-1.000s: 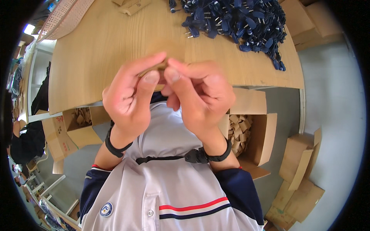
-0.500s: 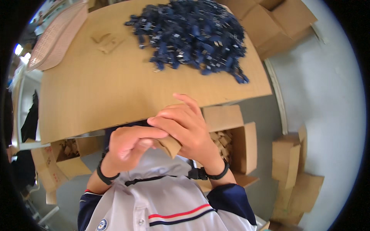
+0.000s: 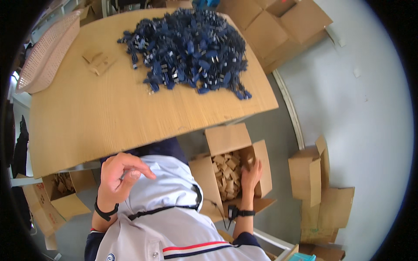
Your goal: Placing folded blue lanyards into cardboard sleeves and then into a basket.
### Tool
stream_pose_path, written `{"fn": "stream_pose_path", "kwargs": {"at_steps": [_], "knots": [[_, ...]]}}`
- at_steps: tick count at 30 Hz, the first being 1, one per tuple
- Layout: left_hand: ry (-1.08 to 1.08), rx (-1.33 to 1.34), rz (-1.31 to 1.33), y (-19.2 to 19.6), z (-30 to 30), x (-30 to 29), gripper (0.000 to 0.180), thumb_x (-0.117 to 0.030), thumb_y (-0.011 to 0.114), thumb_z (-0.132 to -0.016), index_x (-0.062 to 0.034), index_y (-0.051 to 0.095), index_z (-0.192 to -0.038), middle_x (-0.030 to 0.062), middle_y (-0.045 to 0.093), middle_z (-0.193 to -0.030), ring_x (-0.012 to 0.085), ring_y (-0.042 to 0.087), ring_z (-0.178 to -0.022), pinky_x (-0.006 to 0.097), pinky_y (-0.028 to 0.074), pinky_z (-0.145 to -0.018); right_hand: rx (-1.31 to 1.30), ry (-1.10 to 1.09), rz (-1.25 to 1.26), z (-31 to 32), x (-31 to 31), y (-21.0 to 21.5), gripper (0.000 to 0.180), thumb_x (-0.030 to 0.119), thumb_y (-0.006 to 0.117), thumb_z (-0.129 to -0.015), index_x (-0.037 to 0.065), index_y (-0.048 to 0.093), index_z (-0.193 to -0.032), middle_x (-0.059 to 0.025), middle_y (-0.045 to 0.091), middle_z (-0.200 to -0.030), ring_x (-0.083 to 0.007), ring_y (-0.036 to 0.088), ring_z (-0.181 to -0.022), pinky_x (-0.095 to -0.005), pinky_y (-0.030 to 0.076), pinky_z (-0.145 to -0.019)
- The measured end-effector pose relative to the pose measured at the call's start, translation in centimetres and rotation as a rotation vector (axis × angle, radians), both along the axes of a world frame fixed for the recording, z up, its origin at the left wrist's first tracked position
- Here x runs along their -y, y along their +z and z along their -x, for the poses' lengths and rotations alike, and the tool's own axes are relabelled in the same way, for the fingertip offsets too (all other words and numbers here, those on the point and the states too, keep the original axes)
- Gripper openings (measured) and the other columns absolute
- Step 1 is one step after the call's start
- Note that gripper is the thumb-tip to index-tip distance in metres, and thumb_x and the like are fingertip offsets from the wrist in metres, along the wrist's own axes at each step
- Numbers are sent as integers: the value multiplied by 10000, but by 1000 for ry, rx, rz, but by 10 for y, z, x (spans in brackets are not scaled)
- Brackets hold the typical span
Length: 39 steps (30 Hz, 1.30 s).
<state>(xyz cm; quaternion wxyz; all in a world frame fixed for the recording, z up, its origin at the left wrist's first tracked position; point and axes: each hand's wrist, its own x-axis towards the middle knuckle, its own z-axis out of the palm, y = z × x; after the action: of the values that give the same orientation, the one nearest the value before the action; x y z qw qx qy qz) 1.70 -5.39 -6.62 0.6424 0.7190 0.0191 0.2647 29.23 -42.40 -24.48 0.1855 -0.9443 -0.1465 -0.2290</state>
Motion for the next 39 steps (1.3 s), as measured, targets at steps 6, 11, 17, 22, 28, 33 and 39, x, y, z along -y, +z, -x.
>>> {"fn": "stream_pose_path", "kwargs": {"at_steps": [6,11,17,22,28,33,39], "knots": [[110,-25,-156,15,18,-14,173,-150,547,-954,-32,620,-851,79,704,-763,180,678,-668,262,506,-601,-42,88,-255,8,-32,24,433,3,672,-801,-10,553,-1217,-120,608,-937,-283,580,-878,-405,458,-828],[160,1,-131,17,25,-10,189,-149,565,-938,-43,624,-794,59,698,-736,168,644,-623,260,484,-574,-50,381,-612,7,-116,86,162,-75,568,-798,8,577,-937,-13,391,-672,-99,370,-572,-237,349,-527],[178,-73,-271,36,26,-32,115,-106,591,-912,-33,613,-825,72,687,-746,192,641,-623,279,487,-571,12,808,-535,23,-196,125,136,-42,630,-766,57,580,-846,-20,481,-640,-111,409,-497,-251,354,-468],[357,-135,-251,46,56,-57,137,-101,590,-906,-8,608,-807,94,690,-740,185,674,-657,275,522,-622,99,1214,-344,47,-260,148,236,-52,656,-702,65,618,-904,-52,509,-588,-208,519,-493,-311,418,-465],[655,-366,-251,46,97,-96,207,-133,573,-899,-6,594,-737,88,681,-686,158,642,-607,266,489,-588,-212,1332,-245,44,-282,143,370,-28,662,-678,71,616,-1031,-24,497,-575,-212,525,-498,-324,429,-480],[860,-450,-196,50,104,-138,251,-215,579,-898,-2,574,-765,86,684,-706,158,630,-612,256,468,-597,-518,1276,-142,37,-288,156,407,-14,669,-675,83,612,-1066,-19,506,-578,-187,528,-495,-307,442,-487],[1192,-758,-542,33,106,-225,597,-422,626,-874,11,504,-1266,185,513,-1333,283,444,-1299,398,334,-1062,-752,1244,71,7,-302,148,294,51,664,-769,88,607,-1055,-34,516,-608,-185,503,-489,-319,424,-475]]}}
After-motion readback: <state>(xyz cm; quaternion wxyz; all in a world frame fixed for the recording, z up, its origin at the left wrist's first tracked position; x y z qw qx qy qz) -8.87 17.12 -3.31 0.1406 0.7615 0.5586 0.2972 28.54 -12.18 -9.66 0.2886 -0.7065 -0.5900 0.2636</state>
